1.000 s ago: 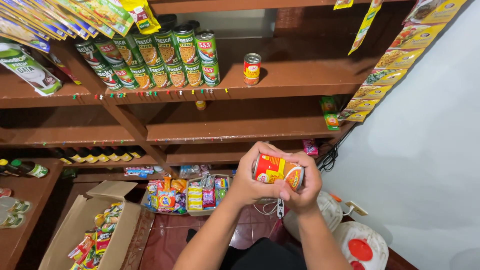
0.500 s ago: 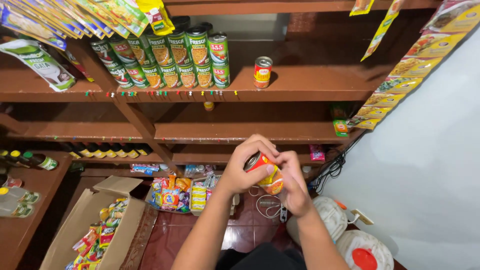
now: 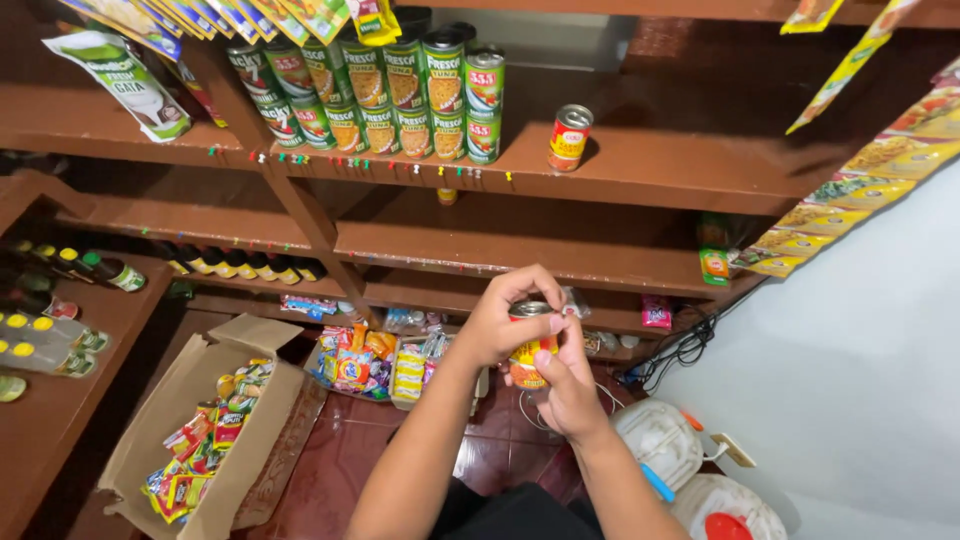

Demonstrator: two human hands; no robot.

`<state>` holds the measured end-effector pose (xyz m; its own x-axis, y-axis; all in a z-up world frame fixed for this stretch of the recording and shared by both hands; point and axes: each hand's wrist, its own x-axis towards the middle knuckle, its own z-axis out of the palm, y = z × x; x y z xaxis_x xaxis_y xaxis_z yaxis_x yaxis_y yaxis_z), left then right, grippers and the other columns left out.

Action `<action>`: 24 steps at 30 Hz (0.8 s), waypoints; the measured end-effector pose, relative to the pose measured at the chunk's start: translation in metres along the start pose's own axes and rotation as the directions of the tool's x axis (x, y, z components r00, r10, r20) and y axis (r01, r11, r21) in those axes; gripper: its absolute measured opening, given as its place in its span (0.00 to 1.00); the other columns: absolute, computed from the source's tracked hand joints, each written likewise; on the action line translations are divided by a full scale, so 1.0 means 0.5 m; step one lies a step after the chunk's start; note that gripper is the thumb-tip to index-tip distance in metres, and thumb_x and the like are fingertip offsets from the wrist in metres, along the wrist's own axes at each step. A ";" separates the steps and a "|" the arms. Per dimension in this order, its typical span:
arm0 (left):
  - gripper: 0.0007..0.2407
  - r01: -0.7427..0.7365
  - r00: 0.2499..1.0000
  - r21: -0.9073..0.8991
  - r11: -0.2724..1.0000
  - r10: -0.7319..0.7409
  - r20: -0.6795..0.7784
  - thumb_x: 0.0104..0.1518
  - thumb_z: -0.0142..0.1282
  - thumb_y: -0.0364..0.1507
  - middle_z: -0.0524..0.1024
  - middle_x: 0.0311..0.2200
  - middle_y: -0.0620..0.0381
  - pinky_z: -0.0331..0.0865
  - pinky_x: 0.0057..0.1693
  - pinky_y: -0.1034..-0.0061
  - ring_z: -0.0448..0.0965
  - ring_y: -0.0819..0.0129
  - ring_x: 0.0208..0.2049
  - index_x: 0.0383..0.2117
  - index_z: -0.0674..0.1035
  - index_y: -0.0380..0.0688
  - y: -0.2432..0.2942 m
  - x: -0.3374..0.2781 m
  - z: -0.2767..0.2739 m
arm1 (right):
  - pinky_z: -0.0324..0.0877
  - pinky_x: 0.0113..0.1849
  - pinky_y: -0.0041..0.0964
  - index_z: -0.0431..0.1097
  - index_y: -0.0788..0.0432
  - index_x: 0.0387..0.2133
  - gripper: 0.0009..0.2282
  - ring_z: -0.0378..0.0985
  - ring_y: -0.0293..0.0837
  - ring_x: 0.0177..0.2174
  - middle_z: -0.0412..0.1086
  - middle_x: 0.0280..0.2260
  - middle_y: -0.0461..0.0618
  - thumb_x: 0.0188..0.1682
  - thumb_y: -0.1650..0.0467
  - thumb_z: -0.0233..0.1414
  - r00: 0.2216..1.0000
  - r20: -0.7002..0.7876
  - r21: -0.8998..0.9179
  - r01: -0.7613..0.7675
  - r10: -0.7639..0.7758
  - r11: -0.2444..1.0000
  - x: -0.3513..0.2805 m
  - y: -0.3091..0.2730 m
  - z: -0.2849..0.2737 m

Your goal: Organizing various canned goods and food packets on store shelves.

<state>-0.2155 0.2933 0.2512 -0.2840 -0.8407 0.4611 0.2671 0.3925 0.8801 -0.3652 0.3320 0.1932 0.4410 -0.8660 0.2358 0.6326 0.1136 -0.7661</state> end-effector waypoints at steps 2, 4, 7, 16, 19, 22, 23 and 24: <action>0.07 -0.008 1.000 0.015 1.000 0.008 0.015 0.55 0.63 0.27 0.77 0.36 0.57 0.71 0.52 0.75 0.76 0.72 0.41 0.33 0.75 0.41 0.002 0.015 -0.010 | 0.76 0.38 0.42 0.49 0.57 0.59 0.23 0.76 0.49 0.39 0.65 0.46 0.59 0.53 0.69 0.50 1.000 -0.014 0.009 0.013 -0.013 1.000 0.013 0.001 0.006; 0.06 0.004 1.000 0.018 1.000 -0.004 0.022 0.55 0.63 0.26 0.77 0.36 0.57 0.71 0.51 0.75 0.77 0.72 0.40 0.32 0.76 0.40 0.005 0.008 -0.010 | 0.75 0.36 0.41 0.48 0.56 0.59 0.23 0.76 0.49 0.37 0.65 0.45 0.59 0.52 0.68 0.50 0.999 -0.045 0.023 0.009 -0.008 1.000 0.005 0.016 0.008; 0.06 0.064 0.997 -0.058 0.996 -0.061 0.056 0.53 0.62 0.26 0.78 0.37 0.58 0.72 0.51 0.75 0.77 0.73 0.41 0.32 0.76 0.41 0.018 0.025 -0.025 | 0.76 0.37 0.42 0.48 0.59 0.56 0.22 0.76 0.49 0.37 0.65 0.47 0.60 0.55 0.66 0.52 0.993 -0.072 -0.028 0.093 -0.095 0.995 0.028 0.028 0.002; 0.07 -0.154 0.988 0.418 0.895 0.138 0.068 0.47 0.60 0.27 0.76 0.30 0.55 0.70 0.48 0.67 0.74 0.59 0.38 0.29 0.74 0.43 0.083 0.105 -0.090 | 0.75 0.44 0.36 0.56 0.60 0.58 0.37 0.74 0.39 0.44 0.68 0.45 0.49 0.31 0.75 0.67 0.995 -0.095 -0.626 -0.069 0.011 0.777 0.165 -0.041 0.007; 0.08 -0.199 0.979 0.591 0.782 0.183 0.087 0.44 0.59 0.29 0.75 0.30 0.54 0.67 0.48 0.65 0.72 0.56 0.38 0.27 0.74 0.43 0.111 0.142 -0.098 | 0.73 0.48 0.36 0.64 0.64 0.51 0.30 0.75 0.39 0.45 0.72 0.45 0.50 0.30 0.77 0.65 0.996 -0.074 -0.670 -0.016 -0.046 0.742 0.202 -0.043 0.012; 0.07 -0.240 0.970 0.670 0.703 0.201 0.137 0.45 0.59 0.31 0.76 0.29 0.55 0.63 0.49 0.64 0.71 0.56 0.39 0.28 0.75 0.45 0.098 0.171 -0.110 | 0.74 0.45 0.36 0.66 0.63 0.46 0.27 0.77 0.39 0.42 0.74 0.42 0.48 0.30 0.75 0.68 0.965 -0.218 -0.766 -0.079 -0.142 0.638 0.231 -0.061 0.032; 0.08 -0.214 0.977 0.663 0.717 0.169 0.133 0.47 0.58 0.32 0.76 0.31 0.55 0.63 0.49 0.64 0.71 0.56 0.40 0.29 0.74 0.46 0.089 0.179 -0.113 | 0.74 0.45 0.36 0.67 0.63 0.46 0.25 0.77 0.39 0.42 0.75 0.42 0.49 0.32 0.75 0.67 0.971 -0.194 -0.772 -0.065 -0.137 0.632 0.242 -0.066 0.032; 0.08 -0.188 0.982 0.657 0.730 0.136 0.129 0.49 0.58 0.32 0.76 0.32 0.56 0.62 0.49 0.65 0.71 0.56 0.40 0.31 0.74 0.46 0.081 0.186 -0.115 | 0.75 0.45 0.36 0.68 0.63 0.46 0.23 0.78 0.39 0.43 0.75 0.43 0.49 0.34 0.75 0.65 0.977 -0.169 -0.779 -0.051 -0.131 0.625 0.252 -0.072 0.031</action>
<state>-0.1782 0.2093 0.3232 -0.3617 -0.7241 0.5872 -0.3563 0.6894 0.6307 -0.3226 0.2262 0.2600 0.2397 -0.9433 0.2296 -0.1226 -0.2640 -0.9567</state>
